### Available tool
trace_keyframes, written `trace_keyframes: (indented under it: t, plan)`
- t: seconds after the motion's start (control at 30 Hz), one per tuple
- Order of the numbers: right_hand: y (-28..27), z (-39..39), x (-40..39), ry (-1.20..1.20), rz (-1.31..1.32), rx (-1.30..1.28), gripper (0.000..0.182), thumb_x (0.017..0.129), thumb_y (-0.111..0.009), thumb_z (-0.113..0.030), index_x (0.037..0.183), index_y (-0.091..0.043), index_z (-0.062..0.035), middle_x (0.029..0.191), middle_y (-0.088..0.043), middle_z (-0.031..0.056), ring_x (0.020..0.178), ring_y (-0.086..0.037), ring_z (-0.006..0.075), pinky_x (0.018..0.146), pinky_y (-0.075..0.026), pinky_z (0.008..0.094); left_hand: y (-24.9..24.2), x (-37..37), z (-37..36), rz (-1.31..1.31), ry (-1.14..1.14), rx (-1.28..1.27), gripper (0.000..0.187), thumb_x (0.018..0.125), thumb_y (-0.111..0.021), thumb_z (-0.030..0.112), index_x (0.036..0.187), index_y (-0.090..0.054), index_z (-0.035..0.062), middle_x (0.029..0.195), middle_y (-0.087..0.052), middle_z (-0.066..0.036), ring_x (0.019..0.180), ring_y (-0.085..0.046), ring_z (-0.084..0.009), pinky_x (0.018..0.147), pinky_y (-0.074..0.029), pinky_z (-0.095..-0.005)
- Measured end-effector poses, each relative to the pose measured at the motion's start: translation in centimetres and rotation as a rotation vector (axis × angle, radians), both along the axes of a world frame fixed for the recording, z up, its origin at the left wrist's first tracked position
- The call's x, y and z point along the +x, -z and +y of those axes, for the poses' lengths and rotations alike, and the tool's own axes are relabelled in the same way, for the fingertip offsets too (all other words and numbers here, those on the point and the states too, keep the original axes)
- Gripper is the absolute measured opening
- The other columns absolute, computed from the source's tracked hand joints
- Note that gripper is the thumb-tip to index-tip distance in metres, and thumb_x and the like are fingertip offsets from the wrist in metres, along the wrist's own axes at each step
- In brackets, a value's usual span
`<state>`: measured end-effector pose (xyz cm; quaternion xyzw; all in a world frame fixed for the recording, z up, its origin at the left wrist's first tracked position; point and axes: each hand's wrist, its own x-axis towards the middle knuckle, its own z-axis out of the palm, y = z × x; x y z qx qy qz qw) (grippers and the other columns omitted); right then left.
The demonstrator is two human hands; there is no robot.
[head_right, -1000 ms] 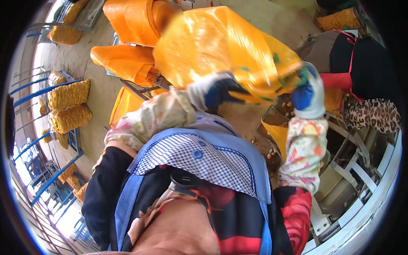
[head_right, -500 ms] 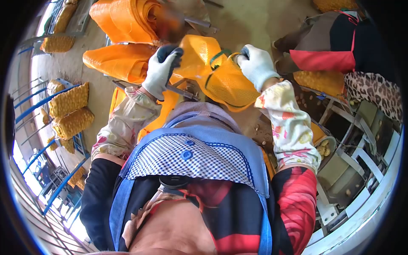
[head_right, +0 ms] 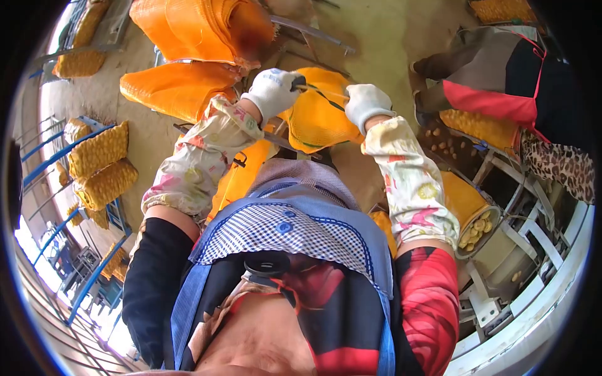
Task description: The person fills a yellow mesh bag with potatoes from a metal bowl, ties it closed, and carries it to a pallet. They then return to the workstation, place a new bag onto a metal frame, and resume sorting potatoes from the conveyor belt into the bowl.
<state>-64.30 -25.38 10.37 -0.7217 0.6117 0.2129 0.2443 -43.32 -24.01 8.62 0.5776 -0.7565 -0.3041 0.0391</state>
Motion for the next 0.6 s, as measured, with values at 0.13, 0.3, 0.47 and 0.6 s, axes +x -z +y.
trace_keyframes:
  t: [0.13,0.3,0.47,0.6]
  plan:
    - [3.4,0.2,-1.6,0.734,-0.944,0.303,0.036,0.080,-0.071,-0.025,0.105,-0.062,0.0002,0.088,-0.065,0.0030,0.075,-0.056,0.0094,0.072,-0.046,0.0239,1.7,1.9,-2.7,0.263,-0.094,0.035,0.019,0.076,-0.058,0.014,0.090,-0.068,0.0076,0.077,-0.066,-0.013,0.070,-0.063,-0.0274,0.067,-0.050,-0.0352]
    - [2.2,1.8,-0.4,0.409,-0.739,-0.045,0.052,0.076,-0.071,-0.023,0.120,-0.053,-0.0026,0.097,-0.065,0.0082,0.087,-0.061,0.0184,0.080,-0.046,0.0292,2.8,3.5,-4.2,0.476,-0.222,0.304,0.018,0.080,-0.058,0.009,0.093,-0.069,0.0019,0.074,-0.067,-0.005,0.063,-0.057,-0.0103,0.061,-0.048,-0.0253]
    - [3.3,0.9,0.2,0.073,0.043,0.053,0.032,0.079,-0.056,-0.025,0.109,-0.062,-0.0157,0.101,-0.064,0.0140,0.095,-0.059,0.0326,0.082,-0.047,0.0403,0.9,5.5,-4.4,0.201,-0.052,0.176,0.017,0.078,-0.059,0.013,0.090,-0.069,0.0051,0.077,-0.067,-0.010,0.068,-0.063,-0.0214,0.064,-0.050,-0.0317]
    - [4.4,1.2,-2.6,0.161,0.084,-0.035,0.025,0.078,-0.052,-0.019,0.100,-0.065,-0.0174,0.097,-0.066,0.0108,0.093,-0.062,0.0308,0.079,-0.049,0.0415,2.4,8.9,-4.1,-0.441,0.238,0.114,0.032,0.081,-0.052,0.018,0.111,-0.062,0.0155,0.102,-0.066,-0.011,0.093,-0.062,-0.0311,0.081,-0.049,-0.0395]
